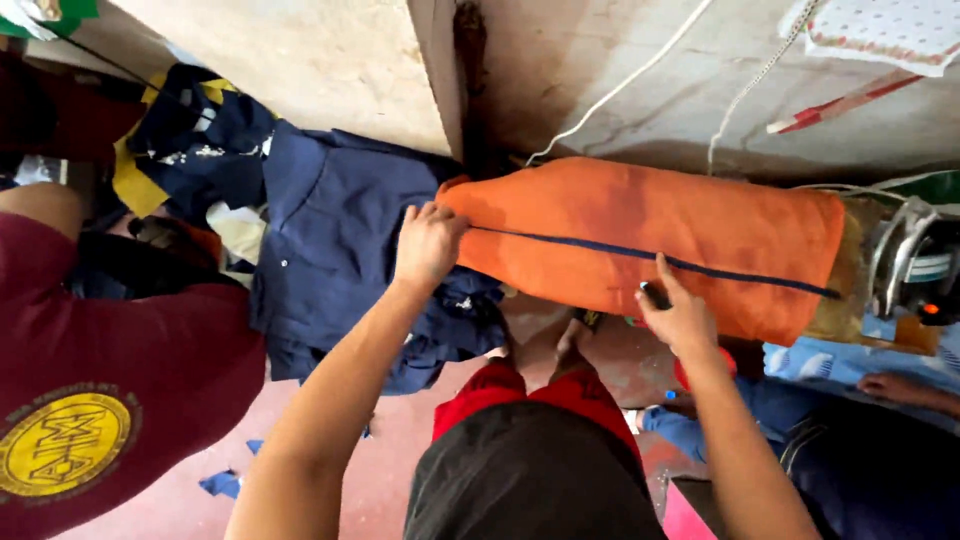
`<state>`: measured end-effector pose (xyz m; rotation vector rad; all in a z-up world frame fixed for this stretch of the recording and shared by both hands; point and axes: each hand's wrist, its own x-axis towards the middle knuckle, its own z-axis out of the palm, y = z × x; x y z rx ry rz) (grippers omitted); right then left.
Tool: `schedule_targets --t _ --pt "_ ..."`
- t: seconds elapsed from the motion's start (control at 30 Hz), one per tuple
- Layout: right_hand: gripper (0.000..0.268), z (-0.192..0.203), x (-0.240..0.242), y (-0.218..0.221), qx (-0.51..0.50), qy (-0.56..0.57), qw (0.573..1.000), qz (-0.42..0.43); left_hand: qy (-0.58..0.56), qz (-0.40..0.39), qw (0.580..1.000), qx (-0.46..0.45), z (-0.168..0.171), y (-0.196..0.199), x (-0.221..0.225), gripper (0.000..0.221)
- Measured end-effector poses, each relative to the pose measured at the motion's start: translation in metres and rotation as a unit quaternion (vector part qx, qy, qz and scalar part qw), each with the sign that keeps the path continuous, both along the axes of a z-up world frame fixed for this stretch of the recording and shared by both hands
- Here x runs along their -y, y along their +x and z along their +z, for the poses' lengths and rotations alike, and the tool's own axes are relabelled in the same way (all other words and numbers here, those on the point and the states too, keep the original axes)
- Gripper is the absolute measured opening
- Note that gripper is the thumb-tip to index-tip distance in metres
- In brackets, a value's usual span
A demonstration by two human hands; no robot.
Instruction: Ironing a piece of orange fabric on an ironing board using an electric iron in a factory setting.
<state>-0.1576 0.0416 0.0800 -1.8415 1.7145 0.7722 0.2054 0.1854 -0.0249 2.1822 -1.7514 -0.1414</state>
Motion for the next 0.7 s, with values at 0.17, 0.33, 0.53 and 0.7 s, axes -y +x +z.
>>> schedule_targets --t 0.17,0.33,0.53,0.7 --pt "0.078 -0.002 0.012 -0.007 -0.007 -0.005 1.000 0.021 -0.142 0.007 0.989 0.052 -0.042 -0.014 0.001 0.020" --pt "0.078 -0.003 0.012 -0.007 -0.011 0.000 1.000 0.007 -0.052 0.037 0.998 0.007 -0.036 -0.043 -0.022 0.060" --pt "0.074 -0.018 0.015 -0.011 0.088 -0.062 0.993 -0.043 0.098 0.054 0.991 -0.078 -0.006 -0.061 -0.035 0.083" --pt "0.046 -0.062 0.021 -0.011 0.118 -0.122 0.985 -0.010 0.115 0.072 0.983 -0.121 0.005 -0.066 -0.033 0.081"
